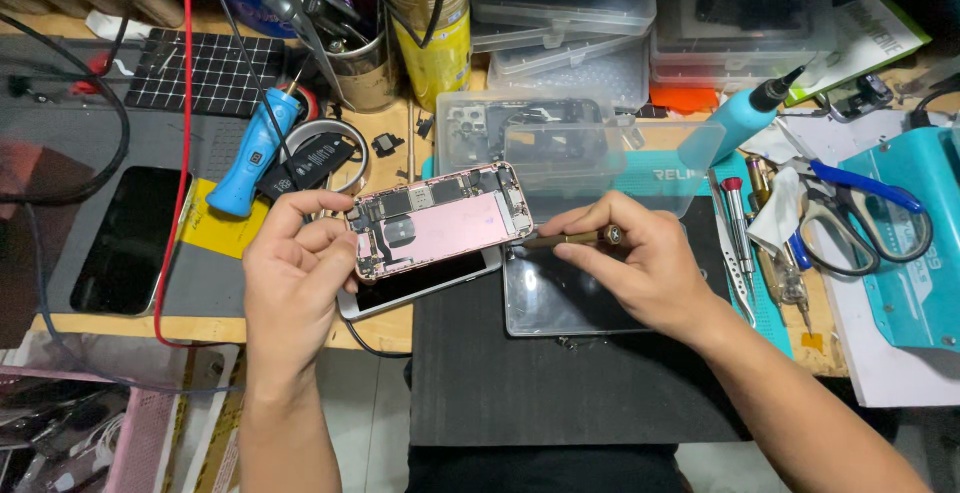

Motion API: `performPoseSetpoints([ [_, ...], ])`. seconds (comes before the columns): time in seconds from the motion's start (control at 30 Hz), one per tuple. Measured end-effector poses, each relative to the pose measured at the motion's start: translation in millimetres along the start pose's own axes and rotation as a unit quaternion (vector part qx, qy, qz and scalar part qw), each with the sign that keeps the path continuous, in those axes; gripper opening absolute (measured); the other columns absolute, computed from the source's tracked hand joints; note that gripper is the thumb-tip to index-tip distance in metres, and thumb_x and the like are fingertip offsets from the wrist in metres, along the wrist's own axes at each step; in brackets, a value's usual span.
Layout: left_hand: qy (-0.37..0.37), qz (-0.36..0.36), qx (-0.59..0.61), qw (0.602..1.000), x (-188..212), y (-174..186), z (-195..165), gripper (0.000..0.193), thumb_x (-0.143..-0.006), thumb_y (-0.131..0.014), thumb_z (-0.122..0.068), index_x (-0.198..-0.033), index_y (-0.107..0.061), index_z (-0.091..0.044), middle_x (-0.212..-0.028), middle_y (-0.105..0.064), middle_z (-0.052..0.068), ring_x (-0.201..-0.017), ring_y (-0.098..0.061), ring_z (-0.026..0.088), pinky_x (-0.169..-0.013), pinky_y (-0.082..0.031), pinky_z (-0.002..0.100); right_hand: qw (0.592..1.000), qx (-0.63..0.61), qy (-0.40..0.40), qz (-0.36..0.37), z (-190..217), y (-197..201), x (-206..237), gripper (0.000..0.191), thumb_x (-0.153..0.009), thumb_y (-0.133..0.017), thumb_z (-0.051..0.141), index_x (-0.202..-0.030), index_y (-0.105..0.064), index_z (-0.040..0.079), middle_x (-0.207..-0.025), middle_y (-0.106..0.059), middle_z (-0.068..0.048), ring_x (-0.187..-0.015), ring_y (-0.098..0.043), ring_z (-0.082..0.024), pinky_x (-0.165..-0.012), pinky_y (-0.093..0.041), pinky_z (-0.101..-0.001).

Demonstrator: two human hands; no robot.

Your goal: The person uses a small screwdriver to remove screws from a disassembled smartphone chassis on a workbench. They place the removed screws into a clear plastic parts box and continue unscrewing additional fasteners from the device.

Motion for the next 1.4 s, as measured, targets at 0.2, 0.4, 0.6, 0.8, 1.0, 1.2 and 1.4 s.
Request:
performPoseSetpoints([
  [0.2,-0.003,0.006,0.002,1.0,1.6,-3.2,-3.7,0.028,-0.095,-0.061,0.004,-0.123,-0.057,0.001,-0.087,-0.07,0.002,-0.068,-0.061,0.002,-0.058,-0.044,0.017,1.0,-0.015,-0.018,0.01,-2.1,-3.4,-0.5,0.011,-0.091,-0.073,0.004,-0.096,-0.063,0.0,-0.11,-0.079,-0.011,-0.093,-0.074,-0.009,-0.071,-0.058,-0.0233],
  [0.4,0.005,0.009,-0.009,1.0,-0.2,-6.3,-0.7,0.028,-0.093,-0.06,0.004,-0.121,-0.058,0.001,-0.086,-0.071,0.003,-0.067,-0.06,0.002,-0.056,-0.045,0.018,1.0,-0.012,-0.009,0.016,-3.8,-3.3,0.3,0.013,-0.092,-0.073,0.005,-0.095,-0.062,0.001,-0.109,-0.08,-0.01,-0.088,-0.072,-0.008,-0.071,-0.058,-0.0227],
  [0.6,-0.002,0.013,-0.004,1.0,-0.8,-7.9,1.8,0.028,-0.094,-0.06,0.005,-0.122,-0.058,0.001,-0.085,-0.068,0.002,-0.067,-0.059,0.002,-0.057,-0.044,0.019,0.999,-0.026,-0.035,0.012,-4.7,-2.2,3.3,0.012,-0.091,-0.073,0.005,-0.094,-0.062,0.001,-0.108,-0.08,-0.011,-0.088,-0.072,-0.009,-0.07,-0.057,-0.024],
  [0.8,0.006,0.024,0.002,1.0,0.9,-10.6,1.2,0.028,-0.094,-0.06,0.005,-0.122,-0.058,0.001,-0.084,-0.069,0.002,-0.066,-0.058,0.002,-0.056,-0.044,0.019,1.0,-0.02,-0.022,0.01,-4.9,-0.2,7.0,0.011,-0.091,-0.073,0.003,-0.095,-0.063,0.001,-0.108,-0.08,-0.011,-0.091,-0.072,-0.01,-0.073,-0.059,-0.024],
  [1.0,0.015,0.058,0.023,0.998,2.1,-18.3,4.5,0.031,-0.092,-0.059,0.006,-0.123,-0.056,0.0,-0.085,-0.068,0.001,-0.068,-0.059,0.002,-0.057,-0.044,0.018,0.991,-0.114,-0.043,-0.062,-6.0,28.7,29.0,0.015,-0.091,-0.071,-0.004,-0.102,-0.061,0.0,-0.109,-0.077,-0.015,-0.093,-0.071,-0.014,-0.079,-0.057,-0.0263],
  [1.2,0.027,0.118,-0.013,0.993,2.8,-41.9,12.1,0.032,-0.091,-0.062,0.006,-0.122,-0.058,0.0,-0.08,-0.065,0.0,-0.071,-0.058,0.001,-0.062,-0.046,0.018,0.974,-0.077,-0.001,-0.214,-9.5,64.6,47.5,0.012,-0.101,-0.066,-0.005,-0.112,-0.062,-0.005,-0.11,-0.072,-0.017,-0.096,-0.072,-0.02,-0.089,-0.061,-0.0323],
  [1.4,0.082,0.152,-0.057,0.983,9.0,-81.2,20.4,0.023,-0.089,-0.064,0.003,-0.112,-0.063,0.001,-0.075,-0.064,-0.002,-0.066,-0.055,0.0,-0.059,-0.047,0.019,0.953,-0.149,0.033,-0.263,-13.7,73.5,56.1,0.013,-0.107,-0.062,-0.006,-0.119,-0.059,-0.004,-0.105,-0.071,-0.019,-0.095,-0.072,-0.022,-0.088,-0.061,-0.0348],
])
Point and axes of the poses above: each hand's wrist, its own x-axis away from the middle knuckle, its own y-axis out of the back of the hand, z = x × y, the point moved 1 cm from there along -x, towards the middle knuckle
